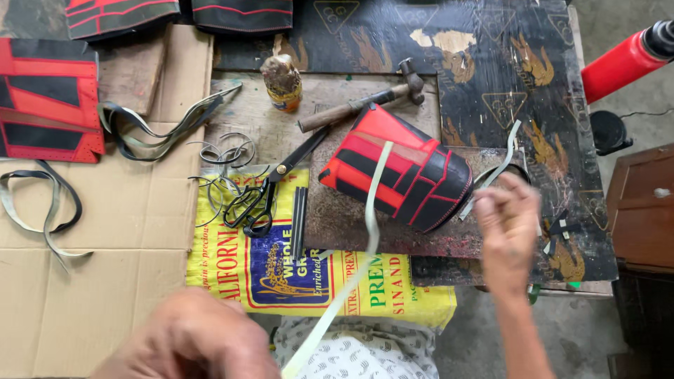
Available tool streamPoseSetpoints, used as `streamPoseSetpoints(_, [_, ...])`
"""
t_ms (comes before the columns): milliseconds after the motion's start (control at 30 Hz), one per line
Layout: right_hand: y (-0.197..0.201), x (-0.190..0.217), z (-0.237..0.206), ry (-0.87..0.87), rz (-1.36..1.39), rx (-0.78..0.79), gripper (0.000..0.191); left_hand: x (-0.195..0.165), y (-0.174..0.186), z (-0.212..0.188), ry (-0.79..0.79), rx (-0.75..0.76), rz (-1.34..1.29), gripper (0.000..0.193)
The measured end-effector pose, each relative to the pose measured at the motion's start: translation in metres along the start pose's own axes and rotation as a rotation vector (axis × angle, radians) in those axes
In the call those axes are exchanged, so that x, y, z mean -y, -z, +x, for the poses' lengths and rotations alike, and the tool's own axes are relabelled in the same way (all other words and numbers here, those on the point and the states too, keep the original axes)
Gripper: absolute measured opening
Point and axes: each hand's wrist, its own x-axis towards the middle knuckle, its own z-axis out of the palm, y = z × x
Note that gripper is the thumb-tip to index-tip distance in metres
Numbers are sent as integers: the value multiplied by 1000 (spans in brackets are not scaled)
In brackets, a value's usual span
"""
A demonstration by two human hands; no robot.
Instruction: The person trims excess material from a red and black leather shoe upper with scissors, folds and presses the edges by hand, and fits thin leather straps around the upper. They turn the upper partially inside out and work the interior seam by hand at the end.
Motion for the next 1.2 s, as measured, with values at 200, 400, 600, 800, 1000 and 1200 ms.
streamPoseSetpoints(200, [-33,-34,-46,-86,7,38,79,74,-3,105,124,-457,277,27])
streamPoseSetpoints(400, [-50,-36,-44,-33,4,50,86,112,50,132,12,-586,513,23])
streamPoseSetpoints(600, [-34,-38,-11,-33,105,27,82,59,9,77,52,-317,-82,16])
streamPoseSetpoints(800, [-18,-39,11,-37,190,134,77,143,98,155,-59,-559,270,19])
streamPoseSetpoints(1000, [-6,-45,43,-404,696,-49,63,181,126,181,158,-456,-188,34])
streamPoseSetpoints(1200, [-20,-10,55,-52,437,57,70,155,101,154,-138,-315,64,17])
